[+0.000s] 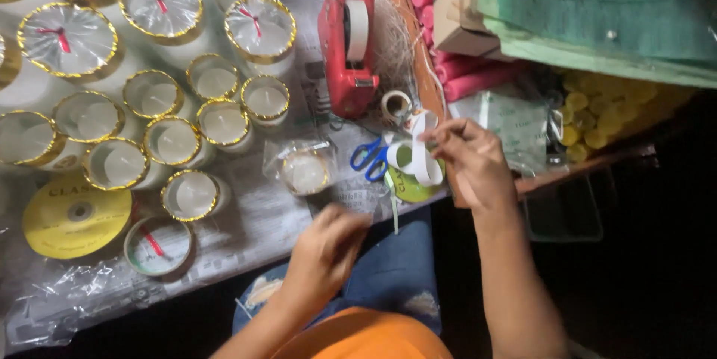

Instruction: Wrapping individual candles in plastic film and applying labels.

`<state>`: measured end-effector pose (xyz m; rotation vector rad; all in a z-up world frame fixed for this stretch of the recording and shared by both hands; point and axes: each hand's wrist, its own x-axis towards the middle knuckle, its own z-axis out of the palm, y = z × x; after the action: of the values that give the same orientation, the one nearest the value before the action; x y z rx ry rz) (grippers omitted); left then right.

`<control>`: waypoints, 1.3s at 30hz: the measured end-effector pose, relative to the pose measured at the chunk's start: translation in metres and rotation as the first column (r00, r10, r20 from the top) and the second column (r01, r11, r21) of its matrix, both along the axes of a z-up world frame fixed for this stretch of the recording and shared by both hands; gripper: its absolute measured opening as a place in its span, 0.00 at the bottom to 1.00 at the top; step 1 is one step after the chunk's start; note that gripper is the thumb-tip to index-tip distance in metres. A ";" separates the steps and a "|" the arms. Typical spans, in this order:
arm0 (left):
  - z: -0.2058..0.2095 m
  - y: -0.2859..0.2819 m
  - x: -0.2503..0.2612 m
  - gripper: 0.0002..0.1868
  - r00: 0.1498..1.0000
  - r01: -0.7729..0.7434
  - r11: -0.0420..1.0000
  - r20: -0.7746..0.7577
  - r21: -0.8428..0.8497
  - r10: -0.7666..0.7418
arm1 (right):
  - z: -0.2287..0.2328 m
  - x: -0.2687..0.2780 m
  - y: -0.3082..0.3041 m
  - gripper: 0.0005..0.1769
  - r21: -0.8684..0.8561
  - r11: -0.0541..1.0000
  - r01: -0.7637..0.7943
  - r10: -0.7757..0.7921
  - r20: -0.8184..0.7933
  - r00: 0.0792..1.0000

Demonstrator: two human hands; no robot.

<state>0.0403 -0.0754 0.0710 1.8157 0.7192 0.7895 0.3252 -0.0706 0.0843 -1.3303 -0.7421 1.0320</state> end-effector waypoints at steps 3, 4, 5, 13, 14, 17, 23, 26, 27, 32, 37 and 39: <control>0.008 0.017 0.032 0.12 0.986 -0.082 0.995 0.140 -0.050 0.088 | 0.020 -0.029 -0.033 0.05 0.067 0.992 -0.111 0.107 0.061 0.992; 0.004 0.020 0.041 0.13 0.977 -0.076 0.987 0.188 -0.143 0.103 | 0.027 -0.040 -0.041 0.04 -0.006 0.989 -0.149 0.146 0.239 0.960; -0.001 0.026 0.049 0.15 0.964 -0.067 0.971 0.234 -0.231 0.123 | 0.033 -0.051 -0.048 0.05 -0.082 0.981 -0.175 0.193 0.405 0.894; 0.004 0.028 0.042 0.08 0.922 -0.019 0.853 0.321 -0.522 0.217 | 0.020 -0.064 -0.070 0.09 -0.123 0.935 -0.333 0.354 0.390 0.850; 0.000 0.028 0.039 0.08 0.936 -0.010 0.865 0.298 -0.502 0.184 | 0.017 -0.061 -0.068 0.22 -0.056 0.913 -0.405 0.396 0.365 0.842; 0.006 0.033 0.030 0.09 0.976 -0.015 0.926 0.196 -0.378 0.096 | -0.009 -0.063 -0.058 0.30 0.190 0.846 -0.499 0.513 -0.031 0.858; -0.004 0.022 0.013 0.14 0.994 -0.065 0.956 0.065 -0.285 0.087 | -0.009 -0.100 -0.060 0.30 0.267 0.742 -0.615 0.670 -0.241 0.702; -0.017 0.013 -0.034 0.16 0.956 -0.277 0.943 -0.155 -0.187 0.250 | -0.050 -0.060 -0.060 0.18 -0.114 0.927 -0.358 0.342 -0.138 0.929; -0.020 0.021 -0.042 0.16 0.954 -0.282 0.941 -0.158 -0.186 0.255 | -0.041 -0.063 -0.048 0.18 -0.113 0.925 -0.363 0.347 -0.141 0.927; 0.007 0.068 -0.048 0.52 0.891 -0.382 0.921 -0.234 0.078 0.389 | -0.026 -0.095 0.011 0.44 0.029 0.900 -0.435 0.326 0.617 0.716; -0.002 0.097 -0.025 0.21 0.911 -0.304 0.951 -0.274 0.062 0.309 | -0.003 -0.126 0.052 0.35 0.035 0.829 -0.559 0.371 0.714 0.594; 0.006 0.096 -0.019 0.10 0.916 -0.300 0.950 -0.253 0.086 0.312 | -0.012 -0.126 0.055 0.28 -0.005 0.837 -0.547 0.424 0.638 0.643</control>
<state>0.0216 0.0203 0.0771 1.8949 1.1920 0.7750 0.1989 -0.0155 0.0723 -1.3309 -1.7487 0.8903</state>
